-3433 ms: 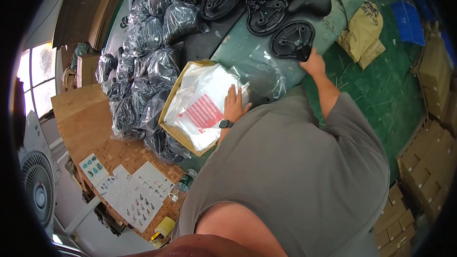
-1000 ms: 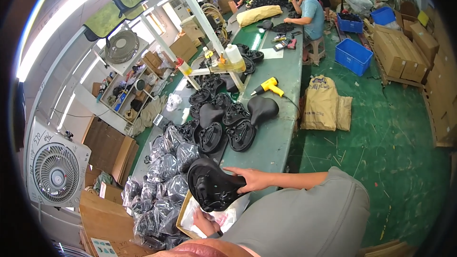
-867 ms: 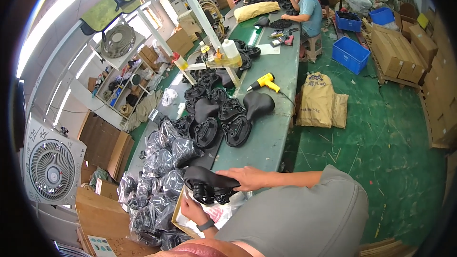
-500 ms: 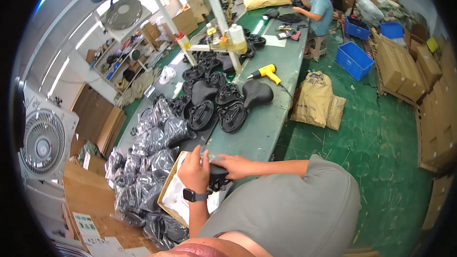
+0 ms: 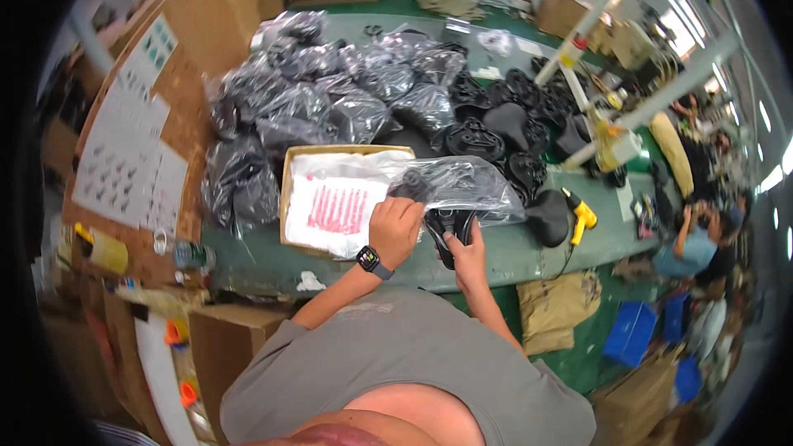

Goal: Assembling and taping a cardboard box, then individually bagging and packing bicycle seats.

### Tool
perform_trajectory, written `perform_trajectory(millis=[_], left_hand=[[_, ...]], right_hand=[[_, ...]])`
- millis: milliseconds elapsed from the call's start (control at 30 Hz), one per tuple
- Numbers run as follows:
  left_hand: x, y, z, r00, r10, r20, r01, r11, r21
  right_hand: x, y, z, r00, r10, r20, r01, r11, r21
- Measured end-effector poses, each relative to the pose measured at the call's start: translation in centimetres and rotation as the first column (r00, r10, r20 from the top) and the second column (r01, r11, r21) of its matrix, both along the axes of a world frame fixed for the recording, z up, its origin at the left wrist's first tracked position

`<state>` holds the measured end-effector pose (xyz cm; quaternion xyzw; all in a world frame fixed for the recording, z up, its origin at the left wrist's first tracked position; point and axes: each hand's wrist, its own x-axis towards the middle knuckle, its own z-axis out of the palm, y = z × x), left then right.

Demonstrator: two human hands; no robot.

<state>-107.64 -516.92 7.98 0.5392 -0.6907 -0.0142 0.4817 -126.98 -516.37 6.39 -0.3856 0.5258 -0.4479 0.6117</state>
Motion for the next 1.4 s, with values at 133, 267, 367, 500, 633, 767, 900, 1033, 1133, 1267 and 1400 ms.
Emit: perform_trajectory(millis=[133, 267, 367, 500, 633, 767, 900, 1033, 1133, 1267, 1400], left_hand=[[1.5, -1.2, 0.3, 0.995, 0.1, -0.004, -0.1, 0.987, -0.126], [3.4, -4.7, 2.1, 0.981, 0.186, -0.047, -0.191, 0.962, -0.196], [7.9, -8.4, 1.7, 0.966, 0.253, 0.062, -0.233, 0.946, -0.223], [21.7, -11.6, 2.7, 0.634, 0.647, 0.423, -0.588, 0.759, -0.279], [36.2, -9.4, 6.3, 0.395, 0.851, 0.345, -0.706, 0.522, -0.479], [40.7, -7.6, 5.7, 0.155, 0.963, 0.221, -0.846, 0.245, -0.473], [31.2, -9.2, 0.6, 0.484, 0.847, 0.219, -0.859, 0.508, -0.067], [18.7, -9.6, -10.8, 0.867, 0.465, 0.177, -0.494, 0.755, 0.431], [10.1, -9.8, -16.4, 0.936, 0.352, -0.026, -0.248, 0.709, 0.66], [4.4, -10.2, -19.2, 0.994, 0.091, 0.057, -0.098, 0.55, 0.829], [2.0, -9.0, -22.8, 0.993, 0.079, 0.089, -0.118, 0.536, 0.836]], right_hand=[[1.2, -2.3, -2.8, 0.613, -0.218, -0.759, -0.348, 0.788, -0.507], [3.7, -3.2, 0.3, 0.357, -0.073, -0.931, -0.522, 0.811, -0.264], [3.3, -5.6, -1.1, 0.557, -0.039, -0.829, -0.641, 0.614, -0.46], [0.4, -9.2, -2.8, 0.745, 0.567, -0.352, -0.618, 0.785, -0.042], [-5.8, -14.2, -13.0, 0.738, 0.285, -0.612, -0.346, 0.938, 0.02], [-15.4, -18.7, -24.7, 0.399, -0.141, -0.906, -0.031, 0.986, -0.166], [-17.5, -24.1, -23.8, 0.021, -0.25, -0.968, -0.262, 0.933, -0.247], [-19.1, -27.6, -23.6, -0.122, -0.116, -0.986, -0.347, 0.936, -0.067], [-18.1, -26.6, -23.4, -0.169, 0.013, -0.986, -0.547, 0.83, 0.104], [-14.6, -23.0, -23.0, -0.26, 0.316, -0.913, -0.294, 0.874, 0.386], [-12.8, -20.0, -22.9, 0.02, 0.487, -0.873, -0.539, 0.741, 0.401]])
